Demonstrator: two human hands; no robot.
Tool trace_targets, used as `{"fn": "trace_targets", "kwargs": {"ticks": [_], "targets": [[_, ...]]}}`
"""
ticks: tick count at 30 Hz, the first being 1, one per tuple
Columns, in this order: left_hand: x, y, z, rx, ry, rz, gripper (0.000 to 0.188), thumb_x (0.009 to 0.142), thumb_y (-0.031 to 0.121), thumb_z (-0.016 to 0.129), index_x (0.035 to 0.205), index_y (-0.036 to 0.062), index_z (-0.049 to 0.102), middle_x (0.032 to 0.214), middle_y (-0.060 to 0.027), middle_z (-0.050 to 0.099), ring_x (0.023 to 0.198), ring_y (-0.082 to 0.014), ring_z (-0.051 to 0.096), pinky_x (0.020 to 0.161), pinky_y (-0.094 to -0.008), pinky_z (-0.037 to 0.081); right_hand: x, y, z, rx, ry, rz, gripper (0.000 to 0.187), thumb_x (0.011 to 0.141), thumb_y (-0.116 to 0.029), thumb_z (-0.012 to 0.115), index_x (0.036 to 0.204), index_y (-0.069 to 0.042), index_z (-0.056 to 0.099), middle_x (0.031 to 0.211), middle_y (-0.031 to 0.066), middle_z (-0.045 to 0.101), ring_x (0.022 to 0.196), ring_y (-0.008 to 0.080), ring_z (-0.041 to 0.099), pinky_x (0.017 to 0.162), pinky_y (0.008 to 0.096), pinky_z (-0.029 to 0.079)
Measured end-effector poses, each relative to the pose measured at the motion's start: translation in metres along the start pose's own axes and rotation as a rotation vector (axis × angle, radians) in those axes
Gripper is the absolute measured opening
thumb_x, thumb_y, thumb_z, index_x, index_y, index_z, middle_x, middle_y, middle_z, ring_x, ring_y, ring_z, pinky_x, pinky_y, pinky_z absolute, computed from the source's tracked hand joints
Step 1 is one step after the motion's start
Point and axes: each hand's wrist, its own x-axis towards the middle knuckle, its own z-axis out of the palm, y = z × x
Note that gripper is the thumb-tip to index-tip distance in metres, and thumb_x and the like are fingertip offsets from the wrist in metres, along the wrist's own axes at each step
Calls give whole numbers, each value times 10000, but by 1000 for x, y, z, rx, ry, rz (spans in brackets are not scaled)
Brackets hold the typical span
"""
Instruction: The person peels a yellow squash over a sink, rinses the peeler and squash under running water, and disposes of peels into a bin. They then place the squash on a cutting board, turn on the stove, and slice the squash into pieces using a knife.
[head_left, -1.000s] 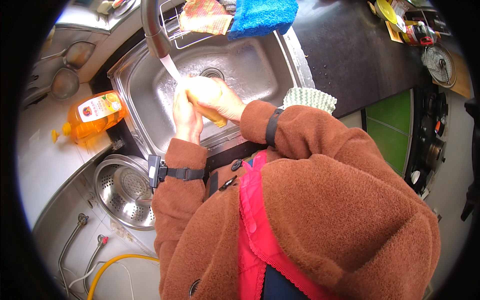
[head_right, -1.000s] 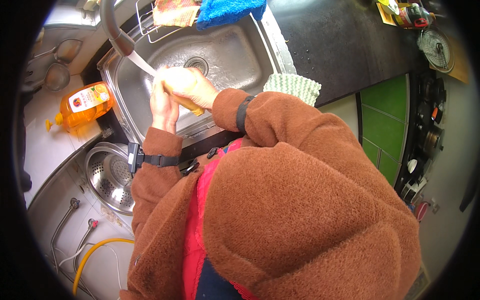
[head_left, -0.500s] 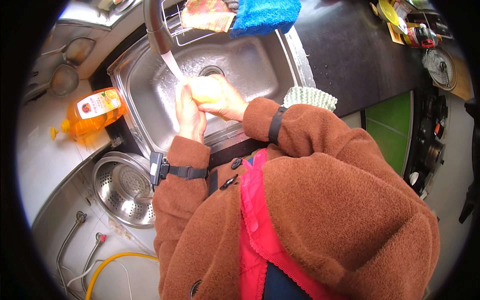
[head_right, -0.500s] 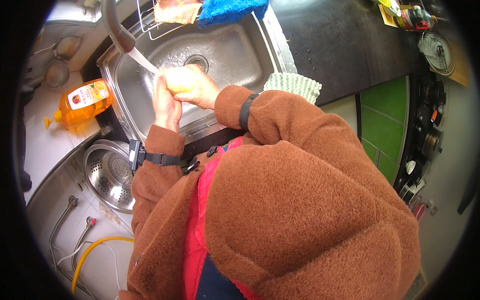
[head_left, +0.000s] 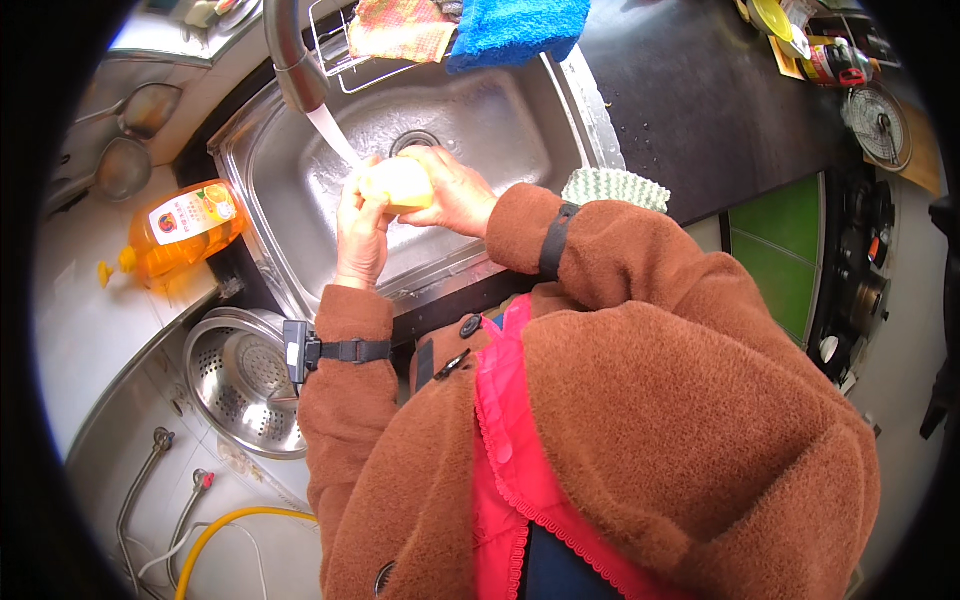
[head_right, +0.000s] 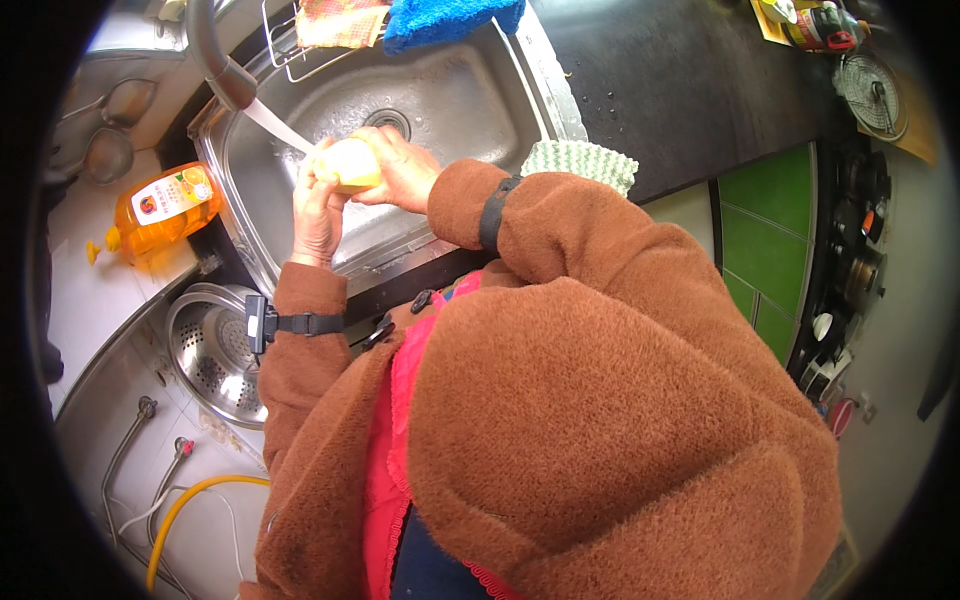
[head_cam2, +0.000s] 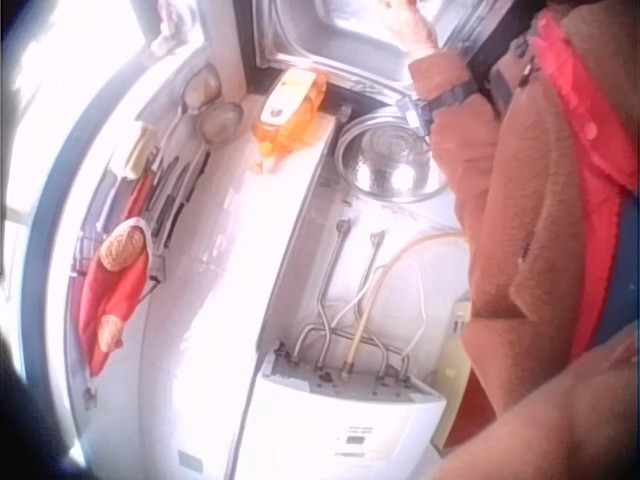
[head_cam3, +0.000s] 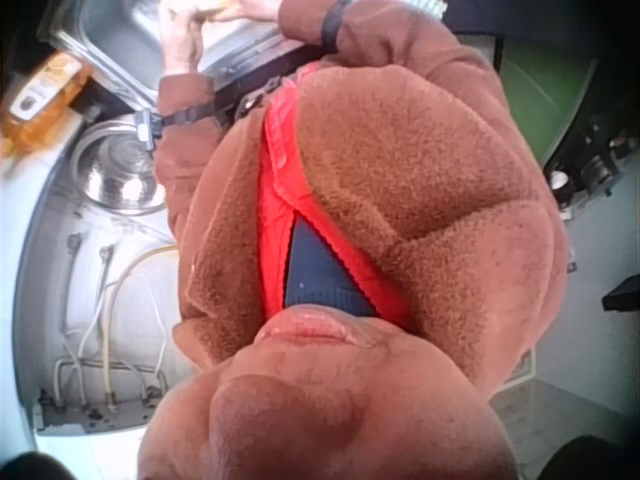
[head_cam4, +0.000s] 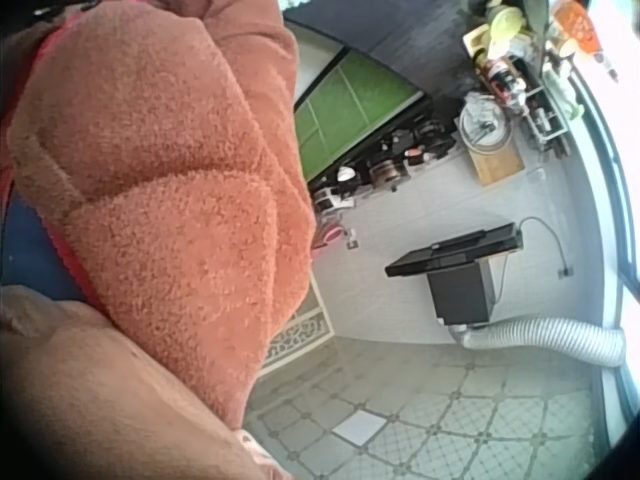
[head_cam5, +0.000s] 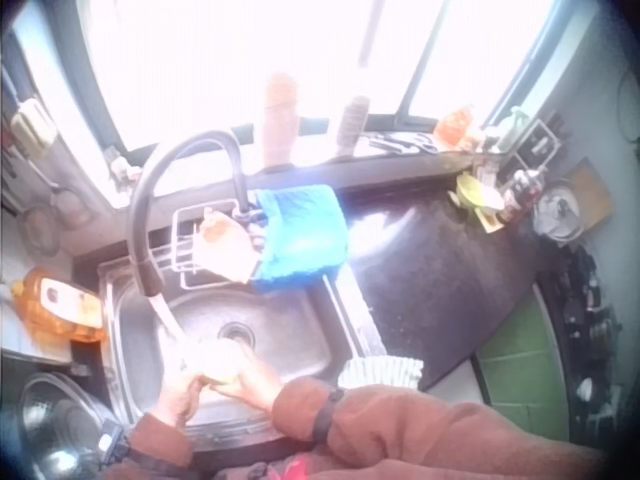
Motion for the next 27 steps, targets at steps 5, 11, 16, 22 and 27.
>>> {"fn": "trace_targets", "kwargs": {"ticks": [5, 11, 16, 22, 27], "targets": [[4, 11, -5, 184, -35, -61, 513, 880, 227, 726, 1293, -16, 544, 1175, -103, 622, 1064, -211, 629, 919, -344, 533, 2, -3, -12, -63, -31, -93, 805, 669, -314, 867, 1336, -157, 445, 1197, 174, 551, 1066, 393, 592, 902, 458, 509], [5, 21, -7, 78, -103, -129, 491, 880, 212, 728, 1273, -27, 555, 1165, -112, 637, 1067, -214, 640, 893, -340, 552, 2, 0, -19, -51, -76, -123, 792, 674, -291, 867, 1332, -166, 444, 1192, 169, 550, 1081, 388, 587, 907, 452, 508], [8, 19, -6, 193, -70, -152, 478, 892, 187, 707, 1280, -41, 545, 1178, -128, 634, 1060, -219, 646, 889, -357, 566, 3, -2, -23, -119, -58, -159, 783, 679, -289, 864, 1327, -171, 440, 1170, 168, 552, 1086, 388, 586, 900, 453, 510], [9, 19, -11, 88, -113, -146, 434, 940, 180, 624, 1301, -44, 536, 1183, -132, 630, 1057, -223, 641, 903, -351, 547, 6, 2, -27, -114, -125, -112, 803, 676, -310, 864, 1340, -160, 439, 1204, 170, 550, 1107, 396, 580, 912, 459, 504], [12, 6, -1, -74, -40, -41, 554, 961, 201, 607, 1417, -35, 398, 1272, -133, 568, 1201, -237, 541, 1055, -385, 414, 13, 2, -26, 117, -159, 23, 856, 696, -410, 846, 1347, -38, 433, 1288, 211, 548, 1185, 367, 559, 973, 441, 475]]}}
